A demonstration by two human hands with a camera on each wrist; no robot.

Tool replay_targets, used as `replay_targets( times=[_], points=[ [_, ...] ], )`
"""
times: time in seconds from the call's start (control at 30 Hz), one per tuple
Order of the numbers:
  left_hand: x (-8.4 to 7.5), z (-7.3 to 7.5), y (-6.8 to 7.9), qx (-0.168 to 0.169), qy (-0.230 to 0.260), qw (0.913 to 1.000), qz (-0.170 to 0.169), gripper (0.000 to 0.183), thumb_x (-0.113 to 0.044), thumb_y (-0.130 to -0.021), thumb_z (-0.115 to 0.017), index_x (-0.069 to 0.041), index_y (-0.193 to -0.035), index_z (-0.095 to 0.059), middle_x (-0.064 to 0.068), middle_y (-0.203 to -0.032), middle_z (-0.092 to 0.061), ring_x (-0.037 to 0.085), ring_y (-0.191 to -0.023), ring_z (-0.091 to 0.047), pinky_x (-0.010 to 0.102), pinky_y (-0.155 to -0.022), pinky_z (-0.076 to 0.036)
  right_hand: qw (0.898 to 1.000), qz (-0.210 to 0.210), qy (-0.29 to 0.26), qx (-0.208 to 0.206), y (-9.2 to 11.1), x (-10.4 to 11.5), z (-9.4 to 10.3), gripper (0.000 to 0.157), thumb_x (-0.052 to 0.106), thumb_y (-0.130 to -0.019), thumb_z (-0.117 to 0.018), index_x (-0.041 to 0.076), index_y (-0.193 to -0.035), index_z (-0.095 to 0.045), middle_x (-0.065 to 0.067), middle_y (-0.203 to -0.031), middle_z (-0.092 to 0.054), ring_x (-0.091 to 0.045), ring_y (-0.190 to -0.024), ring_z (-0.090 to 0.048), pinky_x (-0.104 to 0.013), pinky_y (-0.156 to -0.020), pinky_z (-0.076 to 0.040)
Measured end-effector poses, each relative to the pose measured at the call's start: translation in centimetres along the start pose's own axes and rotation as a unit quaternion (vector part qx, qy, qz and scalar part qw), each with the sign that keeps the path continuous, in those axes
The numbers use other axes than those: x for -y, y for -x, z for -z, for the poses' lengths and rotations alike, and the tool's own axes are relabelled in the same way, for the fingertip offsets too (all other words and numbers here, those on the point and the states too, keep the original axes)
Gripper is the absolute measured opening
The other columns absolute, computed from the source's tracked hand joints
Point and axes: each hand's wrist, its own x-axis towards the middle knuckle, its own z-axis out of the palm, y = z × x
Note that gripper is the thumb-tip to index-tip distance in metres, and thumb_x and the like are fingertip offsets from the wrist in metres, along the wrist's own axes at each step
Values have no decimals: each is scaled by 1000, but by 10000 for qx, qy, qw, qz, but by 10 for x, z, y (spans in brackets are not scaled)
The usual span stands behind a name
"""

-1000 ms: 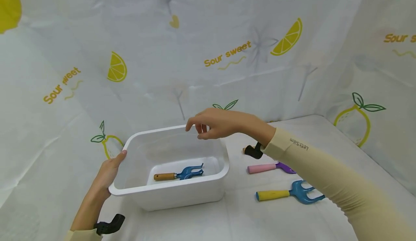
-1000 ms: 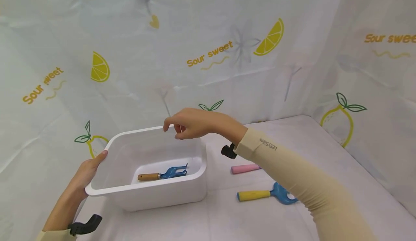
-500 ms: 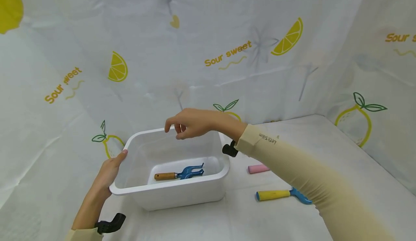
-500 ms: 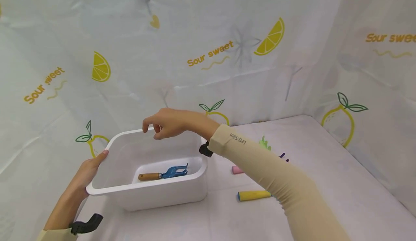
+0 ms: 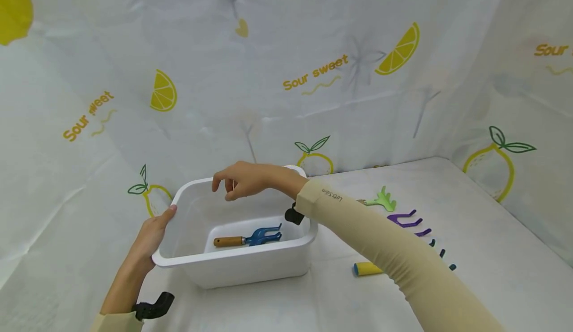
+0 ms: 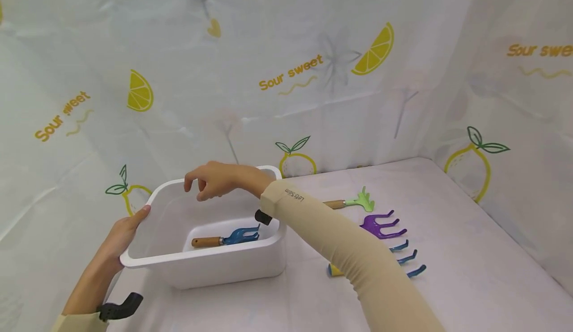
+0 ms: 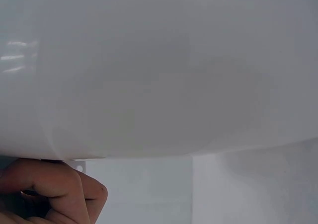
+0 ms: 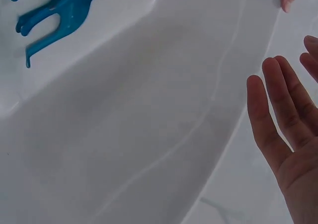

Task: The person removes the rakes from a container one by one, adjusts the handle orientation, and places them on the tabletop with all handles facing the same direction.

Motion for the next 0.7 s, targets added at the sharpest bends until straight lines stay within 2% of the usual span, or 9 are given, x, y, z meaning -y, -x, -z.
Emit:
replay_targets(
  times=[0.13,0.23,0.4,0.5,0.7],
  points=[
    [0,0,0,-1,-28,10000,-20,80,-60,-107,-37,4,-155,-38,4,-120,-76,14,-93,-77,38,-78,-64,9986,-294,-375,232,-10,-10,-19,38,19,-101,-65,20,-139,-58,-6,-114,-67,-19,-89,-68,-23,-73,-58],
    [1,0,1,-5,-45,10000,0,80,-60,-107,-37,5,-154,-39,5,-120,-76,15,-93,-77,39,-77,-65,9969,-456,-535,344,-15,-17,-30,39,20,-101,-65,20,-139,-57,-5,-115,-66,-15,-86,-67,-26,-74,-60],
    [1,-2,2,-36,-88,10000,19,81,-61,-107,-37,6,-153,-40,9,-121,-76,18,-94,-77,40,-77,-64,9955,-516,-682,418,-20,-23,-39,39,17,-100,-65,16,-138,-58,-5,-112,-67,-18,-90,-69,-34,-77,-63],
    [0,-2,1,-70,-107,9999,-15,81,-61,-107,-36,7,-153,-40,12,-124,-74,17,-94,-77,39,-77,-64,9949,-553,-676,507,-23,-24,-42,40,16,-100,-65,15,-139,-57,-6,-113,-68,-19,-94,-68,-35,-77,-63],
    [-1,-1,1,-51,-80,10000,6,82,-61,-107,-37,7,-153,-39,10,-123,-75,16,-93,-77,39,-77,-64,9943,-625,-594,624,-31,-23,-53,40,18,-99,-68,16,-138,-59,-7,-116,-68,-19,-96,-67,-28,-73,-61]
  ],
)
